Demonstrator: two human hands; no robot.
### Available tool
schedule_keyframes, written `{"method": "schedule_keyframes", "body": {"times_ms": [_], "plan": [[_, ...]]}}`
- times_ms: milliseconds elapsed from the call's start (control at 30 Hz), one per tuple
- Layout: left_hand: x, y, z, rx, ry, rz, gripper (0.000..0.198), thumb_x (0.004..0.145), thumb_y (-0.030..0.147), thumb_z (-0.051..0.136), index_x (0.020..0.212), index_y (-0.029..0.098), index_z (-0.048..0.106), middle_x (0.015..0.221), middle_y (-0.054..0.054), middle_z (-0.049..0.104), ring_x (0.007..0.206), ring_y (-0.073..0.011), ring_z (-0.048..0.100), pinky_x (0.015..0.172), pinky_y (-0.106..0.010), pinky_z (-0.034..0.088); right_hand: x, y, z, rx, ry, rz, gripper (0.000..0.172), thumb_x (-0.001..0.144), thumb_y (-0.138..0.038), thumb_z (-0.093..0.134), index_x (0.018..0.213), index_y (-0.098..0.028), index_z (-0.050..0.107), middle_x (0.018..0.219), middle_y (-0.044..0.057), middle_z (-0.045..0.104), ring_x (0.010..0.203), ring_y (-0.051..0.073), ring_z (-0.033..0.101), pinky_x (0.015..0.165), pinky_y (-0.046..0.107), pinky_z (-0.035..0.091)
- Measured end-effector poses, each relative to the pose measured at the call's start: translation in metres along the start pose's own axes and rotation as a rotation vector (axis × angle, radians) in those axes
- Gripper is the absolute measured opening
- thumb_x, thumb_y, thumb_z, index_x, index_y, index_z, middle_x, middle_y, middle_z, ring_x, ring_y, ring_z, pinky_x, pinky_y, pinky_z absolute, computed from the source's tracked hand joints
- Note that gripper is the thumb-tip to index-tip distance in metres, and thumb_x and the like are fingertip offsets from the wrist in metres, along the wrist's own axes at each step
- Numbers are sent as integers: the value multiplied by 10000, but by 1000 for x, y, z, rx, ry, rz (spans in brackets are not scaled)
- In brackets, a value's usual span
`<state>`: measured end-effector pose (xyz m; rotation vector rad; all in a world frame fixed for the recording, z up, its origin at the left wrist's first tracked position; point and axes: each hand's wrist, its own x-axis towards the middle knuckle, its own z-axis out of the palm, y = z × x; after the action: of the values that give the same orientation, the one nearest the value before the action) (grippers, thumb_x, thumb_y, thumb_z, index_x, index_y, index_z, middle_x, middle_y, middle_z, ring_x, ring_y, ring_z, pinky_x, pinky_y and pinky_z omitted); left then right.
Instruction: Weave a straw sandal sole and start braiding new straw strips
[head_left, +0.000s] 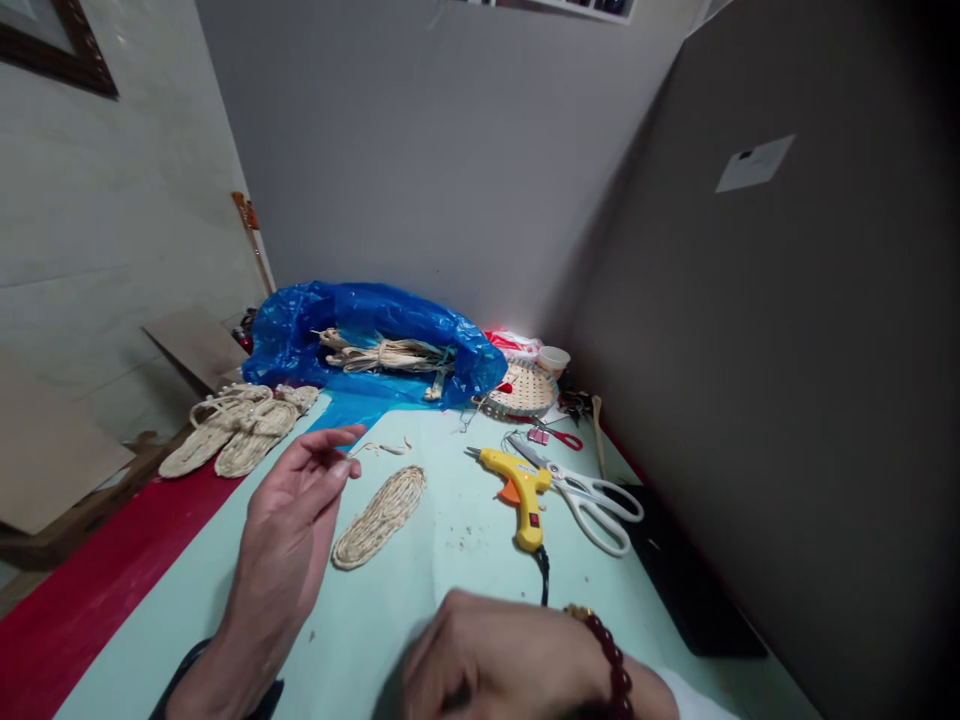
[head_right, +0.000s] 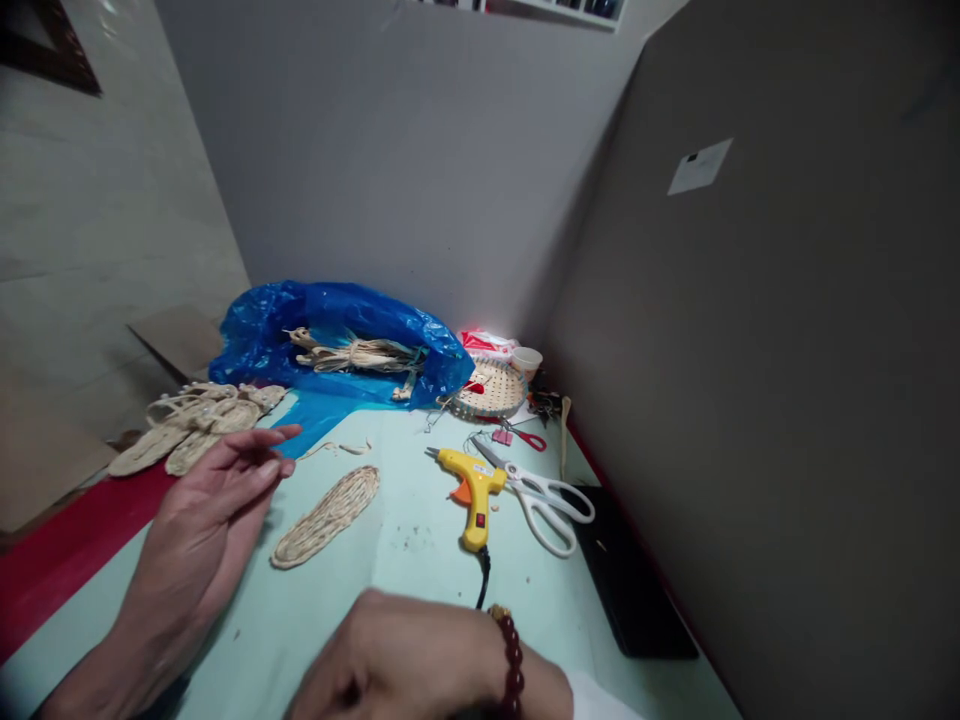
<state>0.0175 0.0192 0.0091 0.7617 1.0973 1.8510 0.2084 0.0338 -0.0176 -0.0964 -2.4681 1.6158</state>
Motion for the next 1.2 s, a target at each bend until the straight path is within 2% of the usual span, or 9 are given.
{"method": "schedule_keyframes", "body": {"times_ms": [133,267,567,667,767,867,933,1067,1200], "plan": [[-2,1,0,12,-12,36,140,718,130,735,739,238,648,972,23,630,1088,-141,522,903,-164,412,9,-3,-28,-301,379,275,175,963,-280,558,1022,-198,700,892,11,736,800,149,680,730,216,513],[-3,2,1,10,-47,43,159,700,130,736,686,235,618,936,0,597,1231,-197,461,931,-211,408,32,14,-50,-585,651,476,209,937,-157,520,1100,-126,647,1022,136,691,988,260,618,878,397,454],[-5,4,-7,68,13,171,155,809,193,622,676,263,656,896,18,617,1024,-179,531,928,-226,393,66,43,-61,-521,614,551,187,898,-295,651,1009,-145,646,955,42,660,896,200,629,836,403,502],[-1,9,-20,189,17,92,74,845,314,637,855,274,699,837,9,693,804,-176,584,806,-251,439,55,36,-66,-341,571,495,139,838,-251,693,916,-141,659,797,14,655,744,152,611,695,286,492],[4,12,-35,401,-1,-34,309,752,399,741,1030,268,706,900,-42,756,867,-230,651,783,-271,458,42,19,-72,-155,502,406,157,846,-271,668,914,-131,646,800,17,660,740,140,622,674,247,494],[3,9,-40,507,-130,-130,380,701,451,769,1017,241,754,1041,-93,753,1018,-286,656,792,-273,481,43,1,-76,-50,443,313,258,882,-378,622,946,-129,638,818,29,661,760,144,637,718,265,521],[-2,6,-39,446,-256,-235,378,728,476,736,1004,219,761,994,-93,760,884,-265,693,707,-270,506,53,-6,-78,-40,431,266,322,896,-447,595,958,-134,638,829,34,663,766,143,641,729,271,531],[-9,8,-43,278,-274,-435,423,731,447,754,1041,163,711,767,-81,759,519,-162,635,458,-223,456,78,5,-85,-160,475,223,425,989,-498,418,1088,-145,633,1034,84,689,936,172,654,833,312,535],[-6,22,-64,254,-80,-419,390,718,385,789,1018,154,690,841,-90,776,604,-146,662,502,-184,508,86,44,-88,-420,575,274,416,1019,-395,389,1269,-108,559,1391,195,527,1322,295,445,1119,503,300]]}}
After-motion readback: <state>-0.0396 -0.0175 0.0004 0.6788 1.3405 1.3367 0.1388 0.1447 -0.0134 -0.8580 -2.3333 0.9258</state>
